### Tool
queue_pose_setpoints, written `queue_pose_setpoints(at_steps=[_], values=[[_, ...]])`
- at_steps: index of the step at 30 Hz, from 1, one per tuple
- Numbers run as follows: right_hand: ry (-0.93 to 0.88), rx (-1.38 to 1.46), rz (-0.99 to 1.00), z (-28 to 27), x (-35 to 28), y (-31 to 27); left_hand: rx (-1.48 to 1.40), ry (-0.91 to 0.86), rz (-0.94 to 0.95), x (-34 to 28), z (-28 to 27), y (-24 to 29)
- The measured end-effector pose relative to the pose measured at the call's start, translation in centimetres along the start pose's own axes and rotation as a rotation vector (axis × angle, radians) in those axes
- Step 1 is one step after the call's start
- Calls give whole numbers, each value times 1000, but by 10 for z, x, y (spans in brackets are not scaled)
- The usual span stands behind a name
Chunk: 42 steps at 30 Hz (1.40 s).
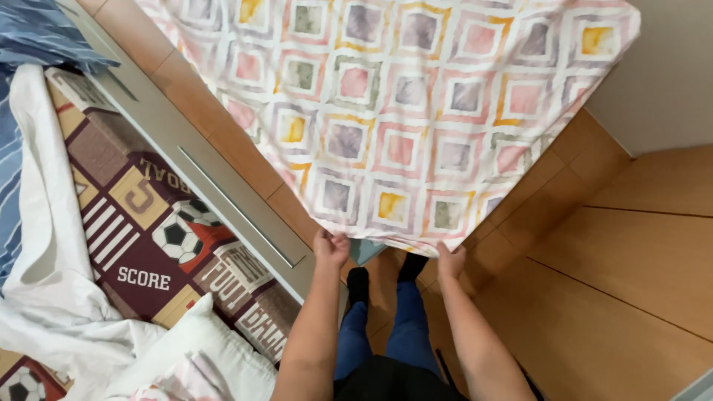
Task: The recorder is putting a fitted bedsheet onto a mattress.
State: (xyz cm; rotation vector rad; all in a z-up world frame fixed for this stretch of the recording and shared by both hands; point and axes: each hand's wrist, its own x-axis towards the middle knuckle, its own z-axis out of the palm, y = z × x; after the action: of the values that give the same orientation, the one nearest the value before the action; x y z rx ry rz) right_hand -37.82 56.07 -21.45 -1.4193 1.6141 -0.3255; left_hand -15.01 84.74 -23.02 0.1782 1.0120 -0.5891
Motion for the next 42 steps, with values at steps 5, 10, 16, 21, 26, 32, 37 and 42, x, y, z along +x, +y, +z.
queue_pose_setpoints(at_steps=[5,10,16,21,26,32,37,42], values=[[-140,389,250,40,-57,-9,591,113,-61,-81,40,11],[-264,522,388,71,-114,-32,616,117,-94,-111,46,25],[-251,372,111,68,-142,-32,376,24,-20,-91,-22,19],[-147,42,-65,45,-139,7,226,-79,-89,-83,-61,-5],[-109,-57,-58,35,-148,48,260,162,-48,-25,-137,-14],[-77,-93,-47,59,-135,85,199,336,100,15,-160,-19],[-97,-102,6,84,-117,123,337,354,139,34,-179,-12],[-84,45,-10,113,-87,157,412,253,175,61,-186,-5]])
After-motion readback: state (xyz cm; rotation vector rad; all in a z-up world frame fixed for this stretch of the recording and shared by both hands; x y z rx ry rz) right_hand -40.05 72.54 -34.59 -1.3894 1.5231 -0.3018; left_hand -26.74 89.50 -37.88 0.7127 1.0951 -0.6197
